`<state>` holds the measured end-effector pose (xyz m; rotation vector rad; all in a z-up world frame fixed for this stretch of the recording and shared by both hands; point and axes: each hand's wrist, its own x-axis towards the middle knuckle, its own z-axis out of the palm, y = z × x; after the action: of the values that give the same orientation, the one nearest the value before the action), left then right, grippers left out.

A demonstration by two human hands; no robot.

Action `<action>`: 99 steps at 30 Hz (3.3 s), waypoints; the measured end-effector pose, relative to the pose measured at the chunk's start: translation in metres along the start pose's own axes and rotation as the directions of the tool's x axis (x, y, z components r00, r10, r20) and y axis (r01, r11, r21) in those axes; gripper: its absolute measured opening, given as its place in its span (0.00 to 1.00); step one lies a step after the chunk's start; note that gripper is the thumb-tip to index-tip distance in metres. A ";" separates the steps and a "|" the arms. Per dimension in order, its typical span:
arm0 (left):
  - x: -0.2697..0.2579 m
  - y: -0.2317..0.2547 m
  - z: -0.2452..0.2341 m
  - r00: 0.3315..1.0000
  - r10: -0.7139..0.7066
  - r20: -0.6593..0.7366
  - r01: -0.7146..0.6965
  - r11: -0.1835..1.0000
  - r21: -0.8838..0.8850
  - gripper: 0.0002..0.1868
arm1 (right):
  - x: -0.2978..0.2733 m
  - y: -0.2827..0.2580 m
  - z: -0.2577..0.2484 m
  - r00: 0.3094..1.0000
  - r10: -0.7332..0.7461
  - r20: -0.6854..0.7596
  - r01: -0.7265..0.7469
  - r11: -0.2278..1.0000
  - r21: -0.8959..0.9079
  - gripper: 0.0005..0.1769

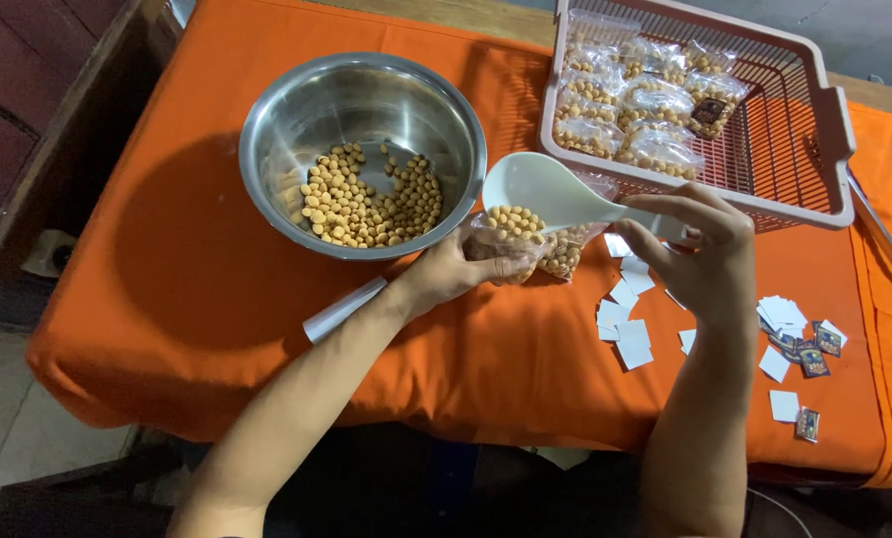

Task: Scooping peanuts from a bowl into small plastic bags and adding small packets.

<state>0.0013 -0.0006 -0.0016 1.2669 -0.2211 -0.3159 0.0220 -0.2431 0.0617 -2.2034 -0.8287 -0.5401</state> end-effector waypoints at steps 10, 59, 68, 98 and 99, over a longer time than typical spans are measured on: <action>-0.003 0.009 0.003 0.999 -0.032 -0.005 0.032 0.999 0.017 0.25 | 0.001 -0.016 -0.003 0.950 0.299 0.090 -0.308 0.946 0.101 0.12; 0.001 -0.015 0.013 0.977 0.215 0.009 -0.196 0.871 0.451 0.31 | 0.002 -0.045 0.065 0.998 -0.062 0.005 0.059 0.977 0.207 0.06; -0.001 -0.009 0.007 0.968 0.243 0.057 -0.234 0.804 0.546 0.29 | -0.003 -0.045 0.069 0.976 0.065 -0.208 -0.004 0.959 0.282 0.03; -0.002 -0.020 0.005 0.938 0.344 0.037 -0.306 0.774 0.555 0.30 | -0.004 -0.043 0.053 0.999 -0.013 0.050 -0.012 0.881 0.473 0.07; 0.000 -0.025 0.003 0.929 0.369 0.026 -0.324 0.777 0.539 0.32 | -0.003 -0.042 0.053 0.991 -0.116 0.062 0.093 0.952 0.293 0.07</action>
<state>-0.0025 -0.0099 -0.0242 1.7557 -0.4936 0.1368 -0.0023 -0.1822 0.0444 -1.9295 -1.0040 -0.3577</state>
